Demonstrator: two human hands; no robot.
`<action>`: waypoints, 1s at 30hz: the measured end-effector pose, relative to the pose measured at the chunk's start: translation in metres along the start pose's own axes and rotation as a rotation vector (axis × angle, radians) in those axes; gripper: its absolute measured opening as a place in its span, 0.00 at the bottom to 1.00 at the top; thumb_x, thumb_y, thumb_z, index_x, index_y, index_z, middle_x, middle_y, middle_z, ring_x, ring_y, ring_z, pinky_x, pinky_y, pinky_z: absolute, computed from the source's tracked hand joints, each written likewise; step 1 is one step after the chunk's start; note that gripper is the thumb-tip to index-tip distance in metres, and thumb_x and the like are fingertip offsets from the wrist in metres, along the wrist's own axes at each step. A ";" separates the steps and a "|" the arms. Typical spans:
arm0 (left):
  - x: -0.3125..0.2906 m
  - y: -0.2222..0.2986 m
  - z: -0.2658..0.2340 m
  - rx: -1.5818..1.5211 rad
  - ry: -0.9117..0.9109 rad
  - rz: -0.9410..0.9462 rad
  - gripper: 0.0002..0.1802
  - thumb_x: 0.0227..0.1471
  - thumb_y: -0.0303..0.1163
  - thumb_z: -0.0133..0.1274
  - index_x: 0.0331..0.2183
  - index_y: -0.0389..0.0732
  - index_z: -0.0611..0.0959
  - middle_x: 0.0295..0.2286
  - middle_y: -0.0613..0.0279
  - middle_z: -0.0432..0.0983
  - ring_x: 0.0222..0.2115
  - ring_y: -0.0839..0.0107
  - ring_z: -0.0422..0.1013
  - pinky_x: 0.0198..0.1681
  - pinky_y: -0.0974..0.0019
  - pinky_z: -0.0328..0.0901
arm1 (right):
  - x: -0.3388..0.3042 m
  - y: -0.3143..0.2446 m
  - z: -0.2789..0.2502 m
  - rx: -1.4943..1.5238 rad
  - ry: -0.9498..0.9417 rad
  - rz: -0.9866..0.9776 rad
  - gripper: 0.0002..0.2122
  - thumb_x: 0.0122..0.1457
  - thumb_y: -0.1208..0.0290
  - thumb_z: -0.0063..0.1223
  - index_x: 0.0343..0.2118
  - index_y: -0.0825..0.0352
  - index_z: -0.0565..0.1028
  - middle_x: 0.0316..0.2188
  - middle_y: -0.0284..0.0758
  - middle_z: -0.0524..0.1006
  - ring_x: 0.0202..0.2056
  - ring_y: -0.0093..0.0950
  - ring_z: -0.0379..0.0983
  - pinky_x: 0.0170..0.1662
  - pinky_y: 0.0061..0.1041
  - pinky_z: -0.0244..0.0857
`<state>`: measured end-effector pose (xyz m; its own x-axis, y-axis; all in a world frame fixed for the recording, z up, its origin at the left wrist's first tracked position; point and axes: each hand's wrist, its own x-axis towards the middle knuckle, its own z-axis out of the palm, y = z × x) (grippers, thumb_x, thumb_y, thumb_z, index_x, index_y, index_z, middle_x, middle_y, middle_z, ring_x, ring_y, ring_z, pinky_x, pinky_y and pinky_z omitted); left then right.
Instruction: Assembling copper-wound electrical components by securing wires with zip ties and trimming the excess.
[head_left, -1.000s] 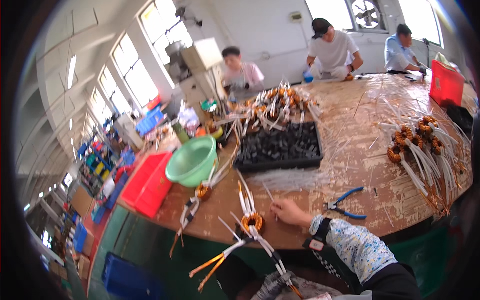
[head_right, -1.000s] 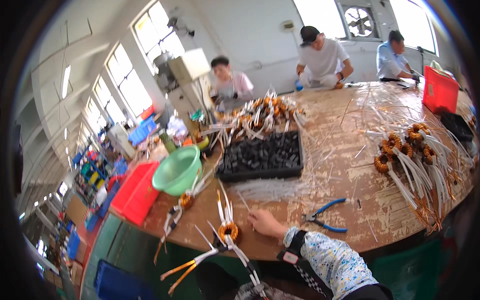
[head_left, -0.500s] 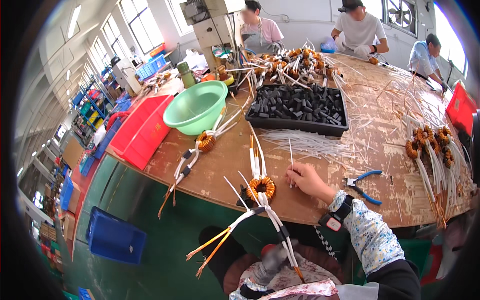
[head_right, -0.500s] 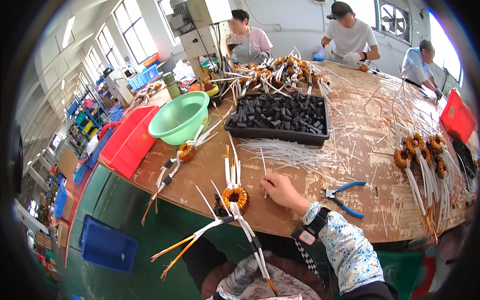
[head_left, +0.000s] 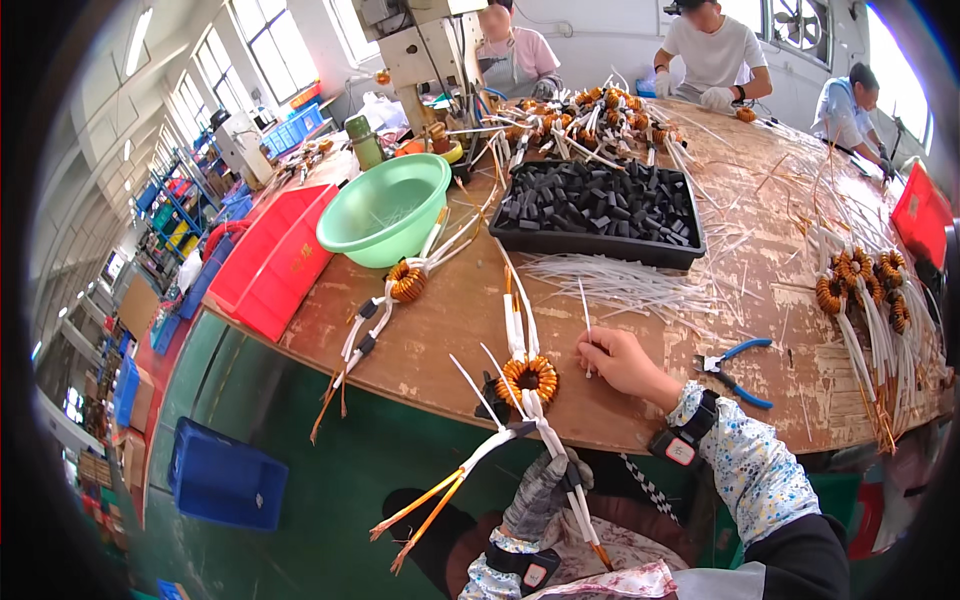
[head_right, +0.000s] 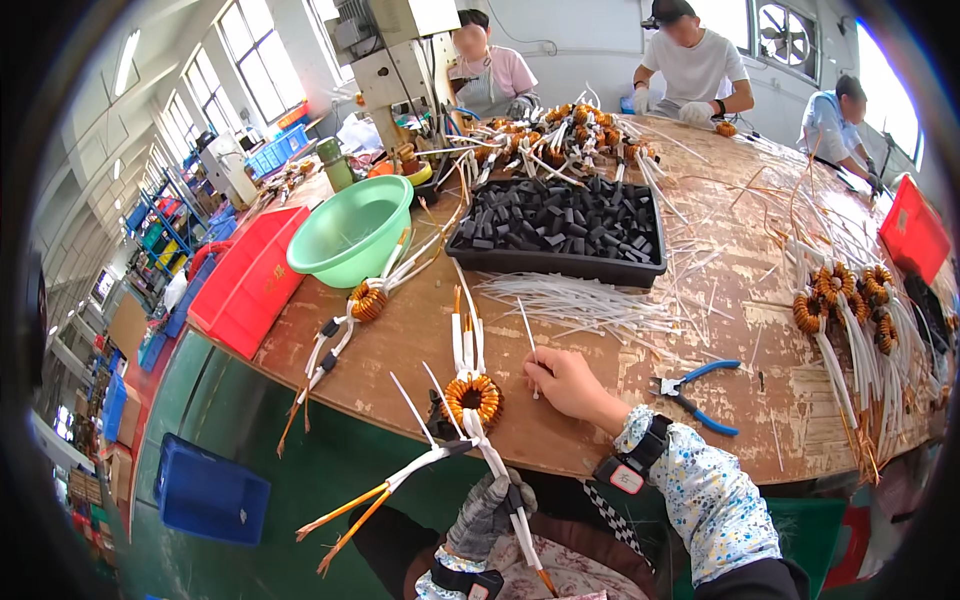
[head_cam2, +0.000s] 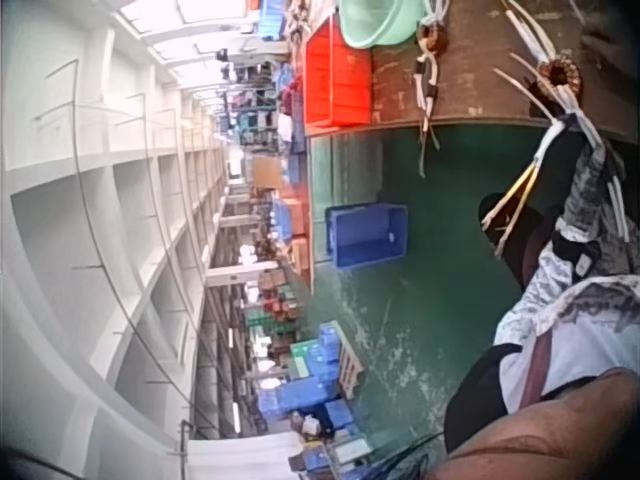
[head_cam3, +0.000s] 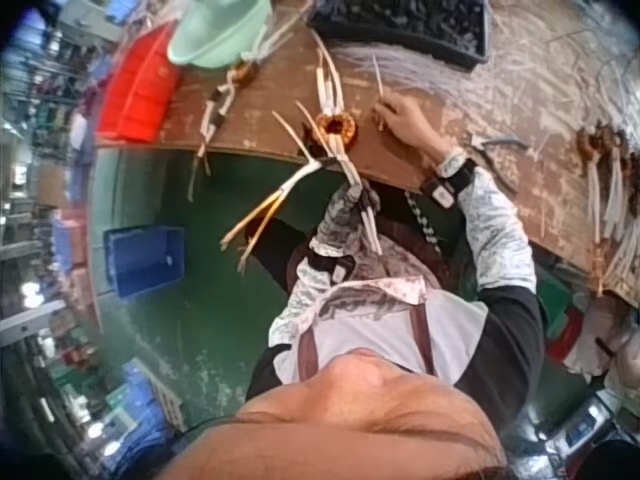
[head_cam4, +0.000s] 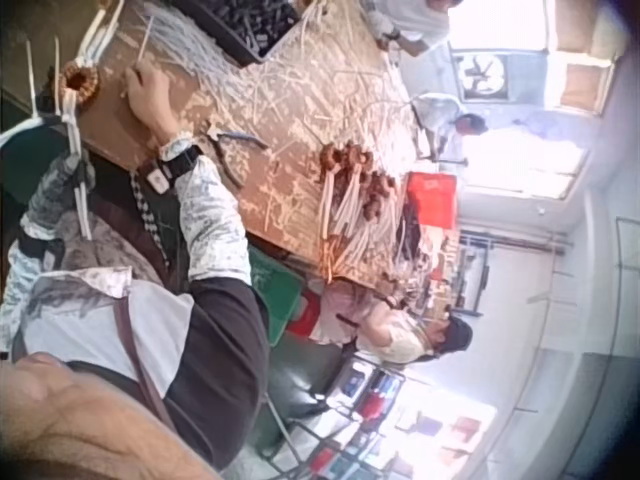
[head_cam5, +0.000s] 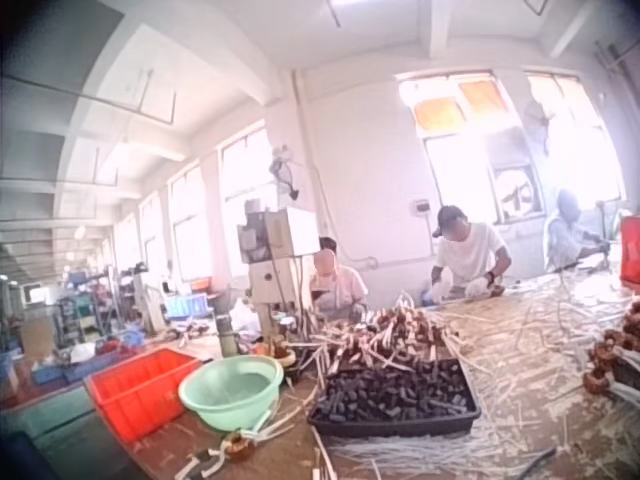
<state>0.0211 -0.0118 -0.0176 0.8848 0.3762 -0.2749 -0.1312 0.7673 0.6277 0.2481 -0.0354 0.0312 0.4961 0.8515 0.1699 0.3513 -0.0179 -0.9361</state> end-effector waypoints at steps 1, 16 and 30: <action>0.000 0.000 -0.001 0.006 -0.010 0.003 0.14 0.51 0.39 0.50 0.36 0.39 0.74 0.28 0.57 0.74 0.29 0.66 0.71 0.34 0.66 0.66 | -0.001 0.000 -0.001 -0.006 0.005 -0.008 0.07 0.56 0.74 0.44 0.27 0.72 0.72 0.18 0.33 0.73 0.21 0.20 0.69 0.26 0.20 0.63; -0.002 0.002 -0.023 0.145 -0.034 0.025 0.13 0.51 0.38 0.51 0.36 0.39 0.75 0.26 0.67 0.72 0.26 0.76 0.68 0.29 0.75 0.64 | -0.118 -0.061 0.070 -0.150 0.388 -0.072 0.06 0.50 0.80 0.49 0.32 0.69 0.73 0.26 0.40 0.75 0.26 0.34 0.73 0.29 0.25 0.66; 0.001 0.025 -0.024 1.072 -0.063 0.559 0.13 0.54 0.33 0.46 0.40 0.37 0.73 0.34 0.59 0.71 0.33 0.71 0.67 0.35 0.71 0.65 | -0.109 -0.043 0.070 0.009 0.197 -0.132 0.10 0.50 0.83 0.49 0.36 0.68 0.74 0.29 0.37 0.75 0.29 0.27 0.73 0.32 0.21 0.65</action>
<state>0.0079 0.0202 -0.0196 0.8485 0.4697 0.2439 -0.0914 -0.3238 0.9417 0.1235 -0.0905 0.0318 0.5919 0.7275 0.3469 0.4169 0.0919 -0.9043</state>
